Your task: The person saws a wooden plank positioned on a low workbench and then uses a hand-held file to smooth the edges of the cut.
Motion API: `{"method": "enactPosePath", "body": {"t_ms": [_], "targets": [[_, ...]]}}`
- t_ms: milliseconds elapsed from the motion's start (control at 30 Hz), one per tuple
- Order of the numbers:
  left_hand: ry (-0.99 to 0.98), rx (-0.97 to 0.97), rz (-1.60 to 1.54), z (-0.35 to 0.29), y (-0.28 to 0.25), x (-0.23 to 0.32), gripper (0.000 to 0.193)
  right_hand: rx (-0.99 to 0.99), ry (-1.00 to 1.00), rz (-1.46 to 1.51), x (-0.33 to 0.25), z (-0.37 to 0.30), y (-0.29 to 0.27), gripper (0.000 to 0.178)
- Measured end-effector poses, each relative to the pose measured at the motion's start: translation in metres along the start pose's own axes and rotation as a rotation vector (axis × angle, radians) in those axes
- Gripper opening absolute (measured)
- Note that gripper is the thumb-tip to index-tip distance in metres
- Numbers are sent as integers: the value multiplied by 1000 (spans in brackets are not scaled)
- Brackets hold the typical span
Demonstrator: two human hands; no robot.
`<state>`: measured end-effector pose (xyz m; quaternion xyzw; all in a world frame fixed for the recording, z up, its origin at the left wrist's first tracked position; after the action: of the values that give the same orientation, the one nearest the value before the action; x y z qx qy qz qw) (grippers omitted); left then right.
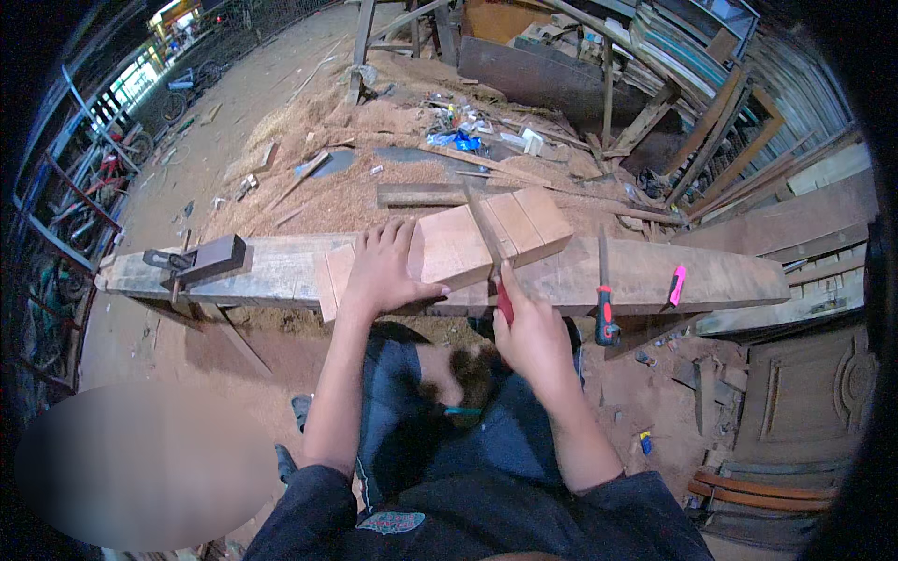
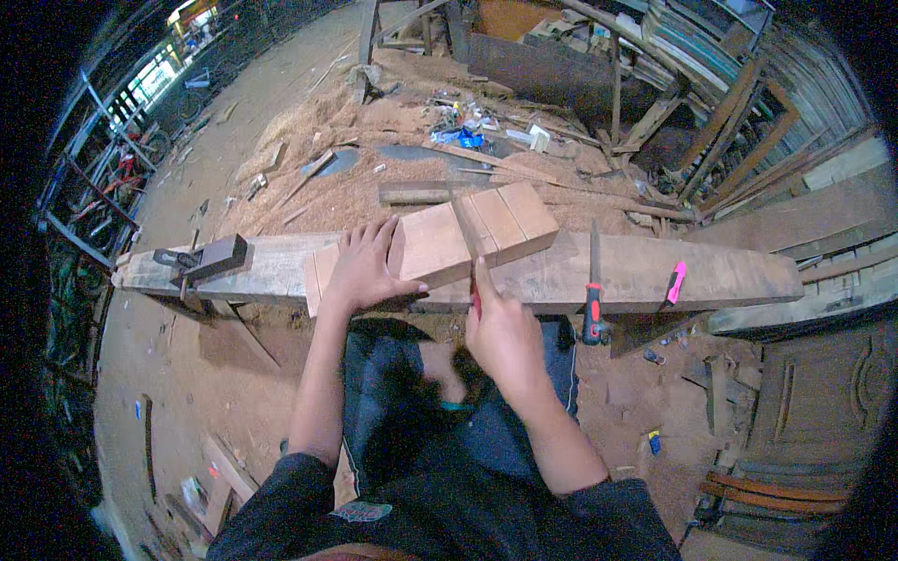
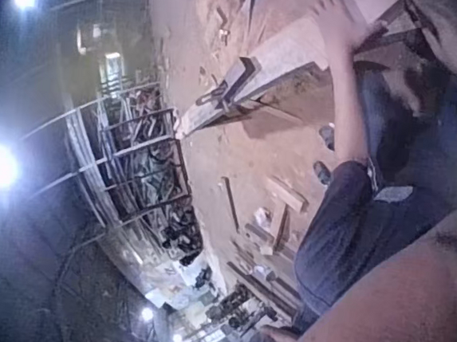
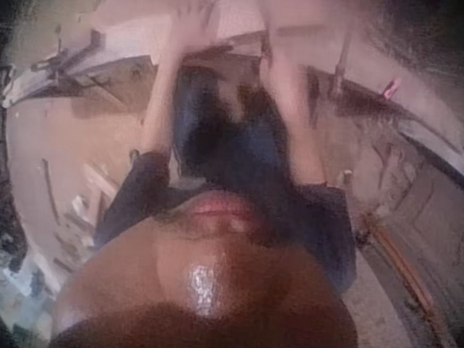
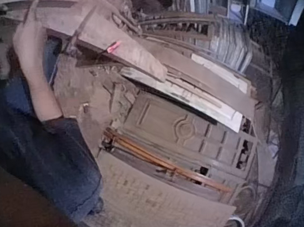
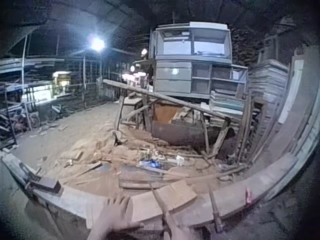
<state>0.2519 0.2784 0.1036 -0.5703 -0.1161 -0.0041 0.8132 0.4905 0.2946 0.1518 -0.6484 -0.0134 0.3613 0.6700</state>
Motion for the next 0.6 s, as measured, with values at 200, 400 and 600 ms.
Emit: {"method": "enactPosePath", "body": {"t_ms": [200, 400, 600], "targets": [[10, -29, -55, 1, -2, 5, 135, -57, 51, 35, 11, -44, -14, 73], [15, -87, -67, 3, 1, 10, 135, -1, 23, 28, 3, 9, 9, 70], [-25, -94, -63, 0, -2, 5, 133, -39, 61, -27, 1, -19, 2, 72]]}}
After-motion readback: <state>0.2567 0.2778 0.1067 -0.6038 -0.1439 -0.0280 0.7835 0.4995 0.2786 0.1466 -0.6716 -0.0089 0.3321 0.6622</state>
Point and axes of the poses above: each hand's wrist, its own z-axis towards the middle knuckle, its own y-axis out of the palm, x = y × z, the point moved 8 cm from there along z, towards the middle knuckle, and after that the axes turned 6 degrees about x, right-handed, at the moved point
